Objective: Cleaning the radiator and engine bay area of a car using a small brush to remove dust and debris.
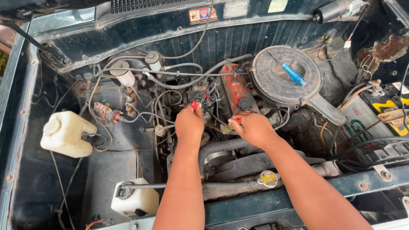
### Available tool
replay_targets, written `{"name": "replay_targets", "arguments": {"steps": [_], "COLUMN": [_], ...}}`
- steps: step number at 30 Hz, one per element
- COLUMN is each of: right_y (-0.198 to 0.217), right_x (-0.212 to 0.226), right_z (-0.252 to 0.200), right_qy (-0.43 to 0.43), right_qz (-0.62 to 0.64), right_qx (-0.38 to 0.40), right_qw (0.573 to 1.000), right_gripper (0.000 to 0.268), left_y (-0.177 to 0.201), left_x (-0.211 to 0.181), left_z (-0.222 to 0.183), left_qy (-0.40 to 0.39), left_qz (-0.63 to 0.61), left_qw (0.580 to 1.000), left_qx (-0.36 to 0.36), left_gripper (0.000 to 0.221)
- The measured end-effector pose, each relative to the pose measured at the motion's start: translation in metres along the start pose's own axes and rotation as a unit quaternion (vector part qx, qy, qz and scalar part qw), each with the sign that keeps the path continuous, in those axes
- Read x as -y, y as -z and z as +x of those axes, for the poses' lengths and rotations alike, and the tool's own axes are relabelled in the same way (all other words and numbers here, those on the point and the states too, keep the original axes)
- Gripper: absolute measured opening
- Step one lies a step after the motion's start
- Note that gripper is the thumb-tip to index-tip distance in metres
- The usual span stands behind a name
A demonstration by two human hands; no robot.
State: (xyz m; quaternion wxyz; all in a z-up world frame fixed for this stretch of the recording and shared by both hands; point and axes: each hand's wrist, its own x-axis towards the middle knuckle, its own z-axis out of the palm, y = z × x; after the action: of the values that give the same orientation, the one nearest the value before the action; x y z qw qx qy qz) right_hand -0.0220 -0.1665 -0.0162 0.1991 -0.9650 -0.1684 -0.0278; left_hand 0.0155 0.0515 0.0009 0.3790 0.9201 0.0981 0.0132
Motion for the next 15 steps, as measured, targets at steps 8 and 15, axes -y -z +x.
{"name": "replay_targets", "arguments": {"steps": [8, 15], "right_y": [0.008, 0.0], "right_x": [0.014, 0.024], "right_z": [0.002, 0.007], "right_qy": [-0.003, 0.018], "right_qz": [0.097, 0.155], "right_qx": [0.01, -0.001], "right_qw": [0.995, 0.988], "right_gripper": [0.035, 0.03], "left_y": [-0.016, -0.004], "left_x": [0.028, 0.011], "left_z": [0.018, 0.003], "left_qy": [0.025, 0.014], "left_qz": [0.022, -0.066], "left_qw": [0.999, 0.998], "left_qx": [0.012, 0.002], "left_gripper": [0.04, 0.038]}}
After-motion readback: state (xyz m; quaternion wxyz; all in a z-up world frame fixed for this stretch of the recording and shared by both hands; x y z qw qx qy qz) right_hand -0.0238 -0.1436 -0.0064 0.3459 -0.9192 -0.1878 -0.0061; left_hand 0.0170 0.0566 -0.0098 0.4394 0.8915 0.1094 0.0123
